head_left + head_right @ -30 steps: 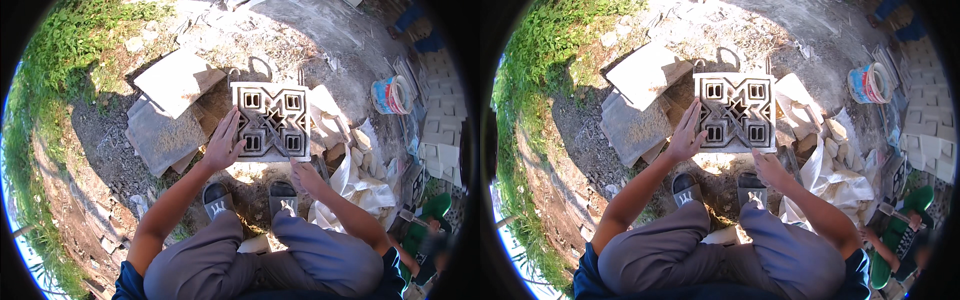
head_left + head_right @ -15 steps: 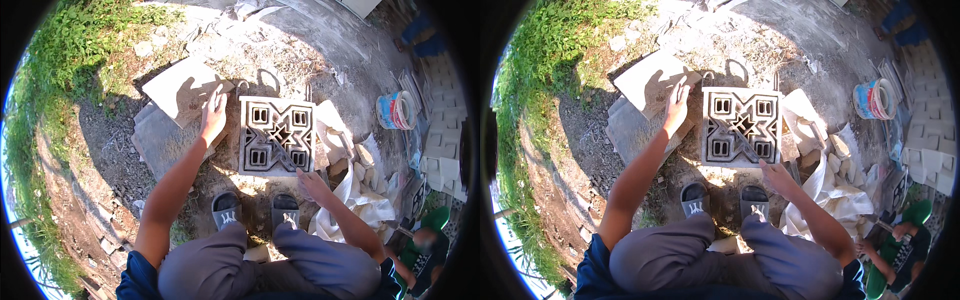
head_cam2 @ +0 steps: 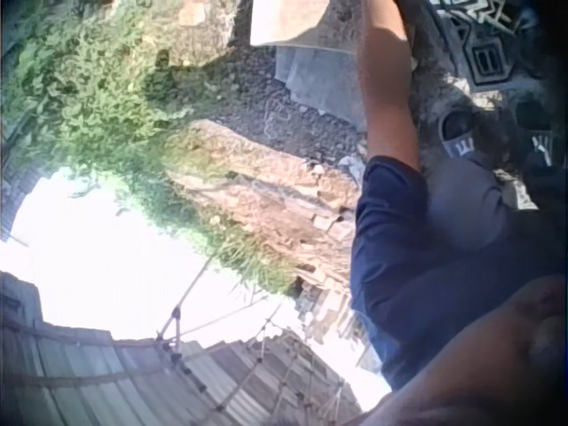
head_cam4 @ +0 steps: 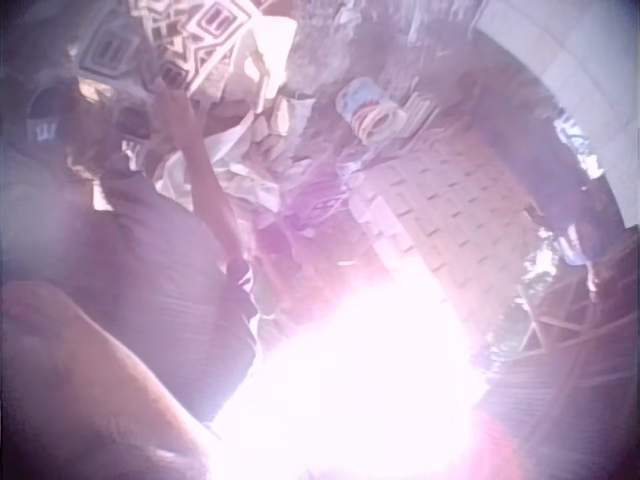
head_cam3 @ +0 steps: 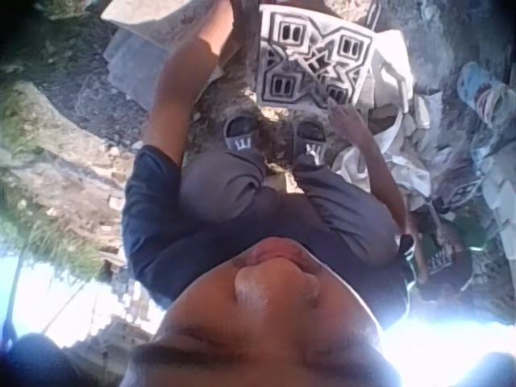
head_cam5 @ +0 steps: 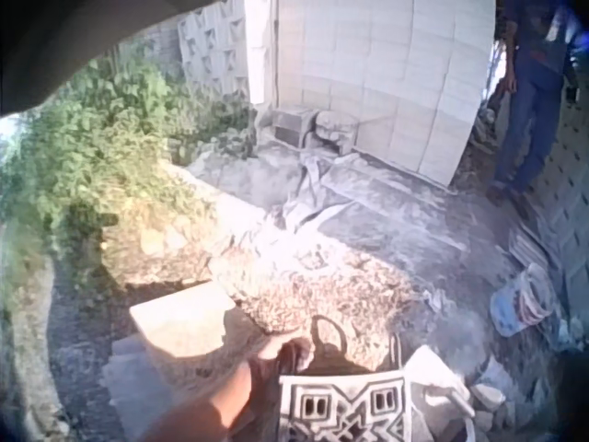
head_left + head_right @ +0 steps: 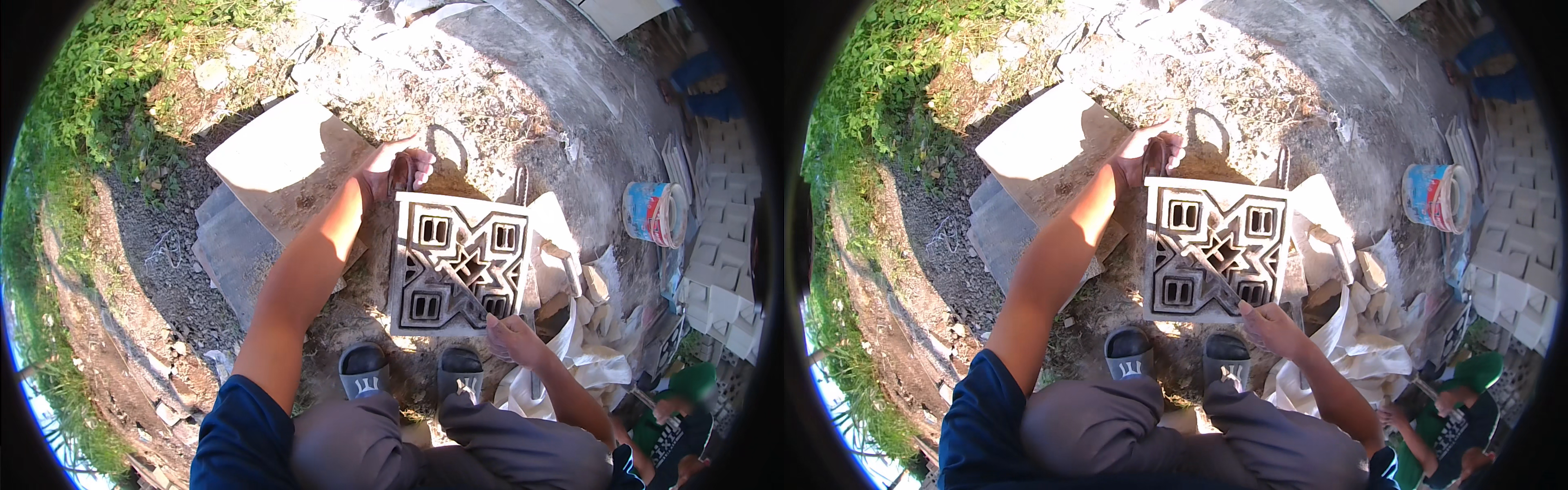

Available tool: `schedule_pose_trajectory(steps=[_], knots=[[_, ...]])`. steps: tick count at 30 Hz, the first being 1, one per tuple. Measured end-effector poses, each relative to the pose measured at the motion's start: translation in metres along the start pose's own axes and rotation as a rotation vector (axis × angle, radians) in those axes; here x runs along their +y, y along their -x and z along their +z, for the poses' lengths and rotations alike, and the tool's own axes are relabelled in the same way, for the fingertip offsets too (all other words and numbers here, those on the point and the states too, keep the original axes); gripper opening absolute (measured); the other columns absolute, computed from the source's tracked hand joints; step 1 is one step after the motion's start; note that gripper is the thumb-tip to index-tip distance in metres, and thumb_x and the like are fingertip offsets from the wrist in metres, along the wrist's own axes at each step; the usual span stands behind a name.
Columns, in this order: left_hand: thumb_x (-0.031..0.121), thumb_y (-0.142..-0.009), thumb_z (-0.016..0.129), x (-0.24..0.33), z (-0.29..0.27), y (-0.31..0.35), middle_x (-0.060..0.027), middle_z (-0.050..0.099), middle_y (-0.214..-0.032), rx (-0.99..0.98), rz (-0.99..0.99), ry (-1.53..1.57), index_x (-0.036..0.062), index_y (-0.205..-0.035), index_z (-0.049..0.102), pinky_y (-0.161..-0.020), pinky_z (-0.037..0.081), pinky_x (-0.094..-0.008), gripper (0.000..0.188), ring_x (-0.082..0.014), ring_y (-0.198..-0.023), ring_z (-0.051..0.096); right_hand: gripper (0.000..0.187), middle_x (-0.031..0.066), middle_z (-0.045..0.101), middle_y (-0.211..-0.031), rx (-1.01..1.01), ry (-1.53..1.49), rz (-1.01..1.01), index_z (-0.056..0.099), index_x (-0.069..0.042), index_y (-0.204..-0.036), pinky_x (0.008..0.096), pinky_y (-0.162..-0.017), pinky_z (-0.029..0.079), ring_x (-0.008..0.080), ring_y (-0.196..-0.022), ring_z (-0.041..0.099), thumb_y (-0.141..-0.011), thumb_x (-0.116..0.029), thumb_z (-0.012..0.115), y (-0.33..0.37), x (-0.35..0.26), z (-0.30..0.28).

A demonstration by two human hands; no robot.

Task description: The person cleans debris from a decorative stone tile using a metal tool, scraping the recessed pattern and edges before lifting the tile from the workspace.

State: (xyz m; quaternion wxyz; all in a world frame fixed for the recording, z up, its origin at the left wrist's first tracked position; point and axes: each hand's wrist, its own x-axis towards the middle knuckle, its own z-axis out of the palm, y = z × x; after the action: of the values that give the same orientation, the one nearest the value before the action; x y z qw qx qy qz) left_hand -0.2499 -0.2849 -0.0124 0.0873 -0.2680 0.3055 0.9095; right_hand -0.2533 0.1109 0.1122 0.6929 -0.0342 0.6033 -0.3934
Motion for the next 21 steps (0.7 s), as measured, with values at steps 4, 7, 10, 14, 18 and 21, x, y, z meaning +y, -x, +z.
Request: schedule_pose_trajectory(steps=[4,7,10,14,18,21], knots=[[0.038,-0.106,0.041,0.005,-0.007,-0.010,0.0033,0.032,-0.053,-0.443,-0.080,0.137,0.0173,-0.061,0.037,-0.045,0.030,-0.0283,0.050,-0.0121,-0.046,0.033,0.054,-0.0075,0.032,-0.057,0.003,-0.031,0.083,0.039,-0.014,-0.063,0.0270,-0.047,0.023,0.0061,-0.049,0.027,-0.106,-0.046,0.045,0.000,-0.003,-0.006],[0.036,-0.106,0.036,0.008,-0.009,-0.018,0.0034,0.026,-0.052,-0.443,-0.098,0.009,0.0191,-0.058,0.029,-0.046,0.025,-0.0303,0.052,-0.0148,-0.045,0.025,0.054,-0.0073,0.032,-0.058,0.030,-0.051,0.120,0.039,-0.014,-0.063,0.0270,-0.047,0.023,0.0061,-0.049,0.027,-0.106,-0.046,0.046,-0.002,-0.002,-0.006],[0.034,-0.106,0.035,0.013,-0.016,-0.022,0.0021,0.026,-0.053,-0.464,-0.108,-0.128,0.0187,-0.061,0.031,-0.046,0.026,-0.0296,0.048,-0.0151,-0.047,0.027,0.053,-0.0074,0.032,-0.058,0.019,-0.063,0.115,0.040,-0.014,-0.064,0.0270,-0.046,0.023,0.0059,-0.049,0.027,-0.106,-0.046,0.047,-0.006,0.001,-0.007],[0.034,-0.107,0.035,0.014,-0.015,-0.026,0.0014,0.027,-0.055,-0.383,-0.029,-0.304,0.0180,-0.064,0.033,-0.045,0.025,-0.0293,0.046,-0.0143,-0.049,0.027,0.053,-0.0075,0.032,-0.058,0.001,-0.082,0.149,0.040,-0.014,-0.064,0.0269,-0.047,0.023,0.0059,-0.050,0.028,-0.105,-0.046,0.048,-0.005,-0.009,-0.005],[0.040,-0.107,0.035,0.011,-0.015,-0.029,0.0002,0.032,-0.057,-0.354,-0.062,-0.271,0.0163,-0.069,0.037,-0.045,0.025,-0.0295,0.045,-0.0149,-0.053,0.032,0.053,-0.0077,0.031,-0.058,0.008,-0.091,0.158,0.041,-0.014,-0.064,0.0272,-0.046,0.023,0.0060,-0.050,0.028,-0.105,-0.046,0.049,-0.005,0.000,-0.008],[0.043,-0.105,0.042,0.000,0.011,-0.022,0.0010,0.032,-0.057,0.171,-0.058,-0.188,0.0154,-0.069,0.038,-0.046,0.026,-0.0298,0.045,-0.0147,-0.055,0.034,0.053,-0.0078,0.031,-0.058,0.013,-0.070,0.123,0.041,-0.014,-0.064,0.0274,-0.045,0.022,0.0061,-0.049,0.027,-0.105,-0.046,0.049,-0.007,0.001,-0.006]])
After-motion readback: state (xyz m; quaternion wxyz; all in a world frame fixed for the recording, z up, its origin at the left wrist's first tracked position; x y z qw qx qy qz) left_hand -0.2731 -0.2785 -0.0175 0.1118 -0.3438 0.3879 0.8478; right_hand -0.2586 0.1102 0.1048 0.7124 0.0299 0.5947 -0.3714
